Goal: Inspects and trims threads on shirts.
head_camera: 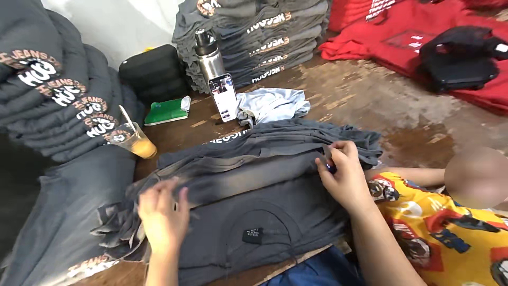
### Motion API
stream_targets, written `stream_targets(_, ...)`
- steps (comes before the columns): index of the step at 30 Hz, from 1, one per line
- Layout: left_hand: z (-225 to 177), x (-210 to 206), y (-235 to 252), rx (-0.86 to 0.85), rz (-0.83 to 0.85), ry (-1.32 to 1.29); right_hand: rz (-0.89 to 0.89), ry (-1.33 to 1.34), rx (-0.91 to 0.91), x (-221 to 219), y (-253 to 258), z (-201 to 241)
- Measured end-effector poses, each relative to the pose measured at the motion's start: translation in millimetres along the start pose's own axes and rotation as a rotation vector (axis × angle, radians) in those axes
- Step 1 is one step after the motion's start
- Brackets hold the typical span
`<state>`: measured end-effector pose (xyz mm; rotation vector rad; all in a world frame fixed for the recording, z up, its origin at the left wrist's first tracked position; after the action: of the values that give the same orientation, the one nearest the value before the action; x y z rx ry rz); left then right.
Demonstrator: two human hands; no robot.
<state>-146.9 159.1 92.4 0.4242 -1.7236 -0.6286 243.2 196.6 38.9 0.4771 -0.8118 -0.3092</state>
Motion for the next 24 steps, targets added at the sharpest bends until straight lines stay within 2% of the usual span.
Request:
stream_targets(2,-67.3,-12.6,-27.4,-0.122,0.207,-0.19,-0.003,0.047,0.041,4.9,-23.0,8.4)
stream_targets(4,-135.8,-36.9,-68.3,-0.249,0.423,-0.364,0.085,0.12,0.092,1.2,-47.1,20.0)
stream_targets(5,-162.7,-46.0,-86.2,-0.308,0.47,-0.41,0.136,0.163,0.103,-2.4,-59.0,23.8)
stream_targets(7,-190.6,-54.9,-105.0,-0.361,0.443,-0.417,0.205,0.243,0.123,-8.0,-79.1,27.3)
stream_targets(10,-199.5,-63.8,-104.1,-0.289,0.46,-0.57,0.188,0.339,0.156,-0.4,-90.4,29.1)
stream_targets(15,-197.8,-66.3,-90.8,-0.156,0.474,-0.718,0.11,0.501,0.098,21.2,-85.5,23.2)
stream_targets(17,-192.9,-62.5,-89.1,-0.068,0.463,-0.966,0.105,0.515,0.086,24.6,-84.0,21.8)
stream_targets(20,-181.8,-58.6,-84.4,0.079,0.329,-1.4,0.142,0.517,0.113,24.4,-87.0,26.7)
stream_targets(22,-175.8,-59.8,-80.9,0.134,0.284,-1.526,0.208,0.477,0.156,18.6,-91.8,34.1)
stream_targets(24,-172.6,-60.8,-79.4,0.16,0.228,-1.538,0.266,0.415,0.181,10.3,-96.2,38.8)
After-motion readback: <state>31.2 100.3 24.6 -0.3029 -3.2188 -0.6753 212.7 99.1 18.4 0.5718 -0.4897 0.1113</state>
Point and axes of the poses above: each hand's wrist, its own y-axis towards the middle knuckle, its own x-axis out of the back of the hand, z = x × y, the point moved 10 cm from there along y, towards the middle knuckle
